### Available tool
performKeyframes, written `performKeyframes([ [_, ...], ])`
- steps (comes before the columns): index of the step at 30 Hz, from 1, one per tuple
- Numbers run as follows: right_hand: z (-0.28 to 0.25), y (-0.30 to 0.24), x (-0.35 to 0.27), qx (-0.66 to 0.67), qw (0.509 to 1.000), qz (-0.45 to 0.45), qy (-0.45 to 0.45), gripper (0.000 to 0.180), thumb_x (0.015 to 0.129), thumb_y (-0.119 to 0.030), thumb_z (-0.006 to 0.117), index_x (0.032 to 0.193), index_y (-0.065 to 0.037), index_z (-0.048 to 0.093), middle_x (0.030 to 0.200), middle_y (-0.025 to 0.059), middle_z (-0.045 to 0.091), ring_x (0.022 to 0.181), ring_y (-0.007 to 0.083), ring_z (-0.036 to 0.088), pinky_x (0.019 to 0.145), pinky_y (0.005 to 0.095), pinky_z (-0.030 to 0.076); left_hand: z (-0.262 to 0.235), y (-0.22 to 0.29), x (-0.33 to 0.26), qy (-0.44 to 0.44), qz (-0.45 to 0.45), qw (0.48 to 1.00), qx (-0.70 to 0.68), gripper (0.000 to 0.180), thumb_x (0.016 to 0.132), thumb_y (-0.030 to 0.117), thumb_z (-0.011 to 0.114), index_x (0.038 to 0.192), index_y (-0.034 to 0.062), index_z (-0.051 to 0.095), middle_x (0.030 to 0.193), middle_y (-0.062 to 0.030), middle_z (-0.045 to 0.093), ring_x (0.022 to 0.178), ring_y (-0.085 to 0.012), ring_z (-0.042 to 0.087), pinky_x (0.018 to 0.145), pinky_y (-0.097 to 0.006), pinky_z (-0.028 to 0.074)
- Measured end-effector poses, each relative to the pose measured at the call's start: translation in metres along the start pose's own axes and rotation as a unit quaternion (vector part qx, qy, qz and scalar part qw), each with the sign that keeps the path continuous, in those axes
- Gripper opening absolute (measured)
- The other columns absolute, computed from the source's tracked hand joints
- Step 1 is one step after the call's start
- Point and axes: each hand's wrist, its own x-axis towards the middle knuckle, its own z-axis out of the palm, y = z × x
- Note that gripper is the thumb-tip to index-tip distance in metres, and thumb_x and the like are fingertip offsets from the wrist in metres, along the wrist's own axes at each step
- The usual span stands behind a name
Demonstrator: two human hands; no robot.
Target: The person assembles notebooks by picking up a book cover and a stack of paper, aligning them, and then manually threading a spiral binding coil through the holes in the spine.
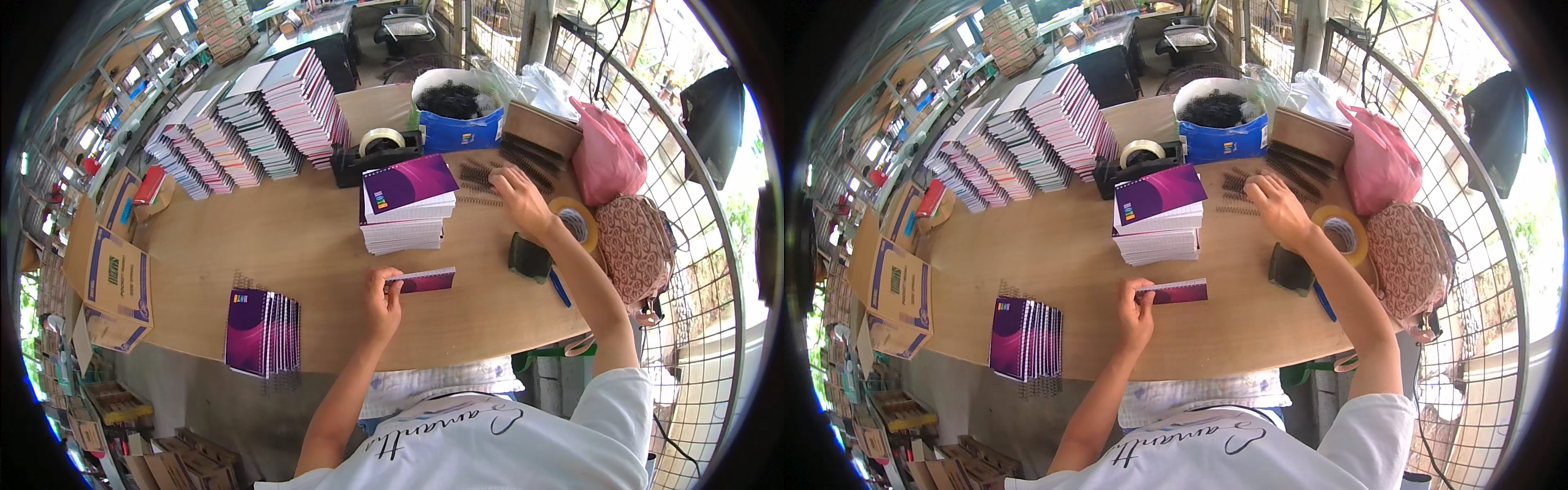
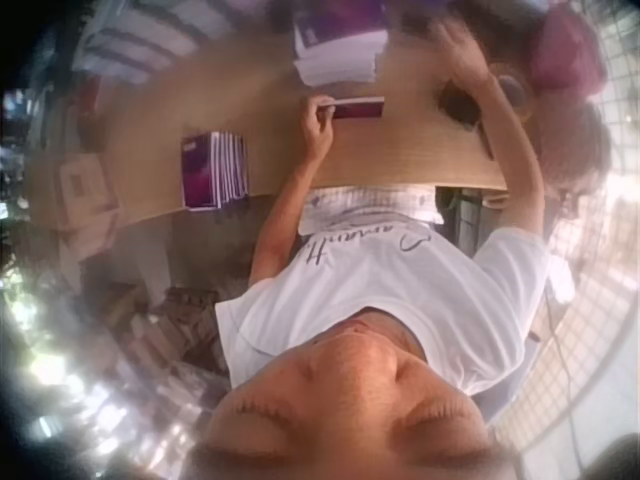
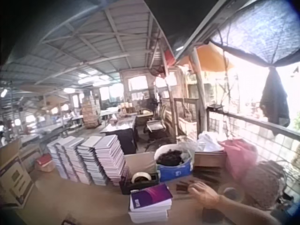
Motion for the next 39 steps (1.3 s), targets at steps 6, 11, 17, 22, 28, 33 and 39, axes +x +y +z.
performKeyframes([
  [6,-0.046,-0.126,-0.030,0.228,0.960,0.129,-0.093,0.032,0.079,0.003,0.068,0.108,-0.008,0.072,0.088,0.0116,0.066,0.080,0.0282,0.065,0.067,0.0391,0.053,-0.017,0.007,-0.015,0.015,-0.012,1.000,-0.024,0.012,0.091,-0.004,0.061,0.100,0.0040,0.057,0.096,-0.0076,0.055,0.087,-0.0201,0.056,0.064,-0.030,0.047],
  [11,-0.021,-0.153,-0.041,0.374,0.894,0.236,-0.072,0.023,0.080,0.002,0.070,0.102,-0.006,0.074,0.089,0.0088,0.070,0.076,0.0256,0.066,0.067,0.0352,0.055,-0.024,0.020,-0.021,-0.003,-0.043,0.999,-0.019,0.008,0.093,0.002,0.063,0.099,0.0045,0.057,0.096,-0.0074,0.055,0.086,-0.0206,0.056,0.067,-0.031,0.046],
  [17,-0.020,-0.157,-0.039,0.383,0.906,0.168,-0.071,0.025,0.076,0.004,0.072,0.098,-0.008,0.073,0.094,0.0054,0.069,0.090,0.0249,0.064,0.076,0.0360,0.055,-0.024,0.019,-0.025,-0.004,-0.025,1.000,0.006,0.007,0.095,0.008,0.063,0.098,0.0047,0.058,0.094,-0.0066,0.056,0.086,-0.0198,0.055,0.067,-0.030,0.045],
  [22,-0.023,-0.157,-0.037,0.373,0.912,0.158,-0.068,0.026,0.073,0.005,0.074,0.095,-0.009,0.072,0.093,0.0048,0.068,0.093,0.0252,0.063,0.080,0.0366,0.054,-0.025,0.024,-0.026,-0.001,-0.057,0.998,-0.005,0.006,0.095,0.008,0.062,0.098,0.0045,0.058,0.094,-0.0066,0.057,0.086,-0.0200,0.055,0.068,-0.030,0.045],
  [28,-0.019,-0.159,-0.036,0.381,0.911,0.141,-0.067,0.026,0.073,0.005,0.074,0.095,-0.009,0.072,0.092,0.0050,0.068,0.091,0.0254,0.063,0.079,0.0370,0.053,-0.029,0.019,-0.031,0.015,-0.045,0.999,-0.005,0.006,0.095,0.009,0.062,0.099,0.0046,0.058,0.095,-0.0071,0.057,0.088,-0.0207,0.056,0.067,-0.030,0.045],
  [33,-0.019,-0.156,-0.036,0.394,0.904,0.131,-0.099,0.025,0.074,0.003,0.074,0.095,-0.009,0.072,0.092,0.0049,0.069,0.090,0.0254,0.063,0.080,0.0372,0.053,-0.030,0.025,-0.031,0.013,-0.064,0.998,0.014,0.006,0.096,0.009,0.061,0.100,0.0049,0.058,0.097,-0.0072,0.057,0.089,-0.0213,0.055,0.068,-0.030,0.046],
  [39,-0.017,-0.155,-0.037,0.385,0.918,0.075,-0.056,0.021,0.077,-0.001,0.073,0.097,-0.009,0.072,0.090,0.0056,0.070,0.089,0.0266,0.063,0.077,0.0389,0.052,-0.027,0.023,-0.034,0.020,-0.069,0.997,0.002,0.008,0.097,0.011,0.059,0.101,0.0044,0.057,0.099,-0.0082,0.056,0.091,-0.0222,0.055,0.068,-0.031,0.047],
])
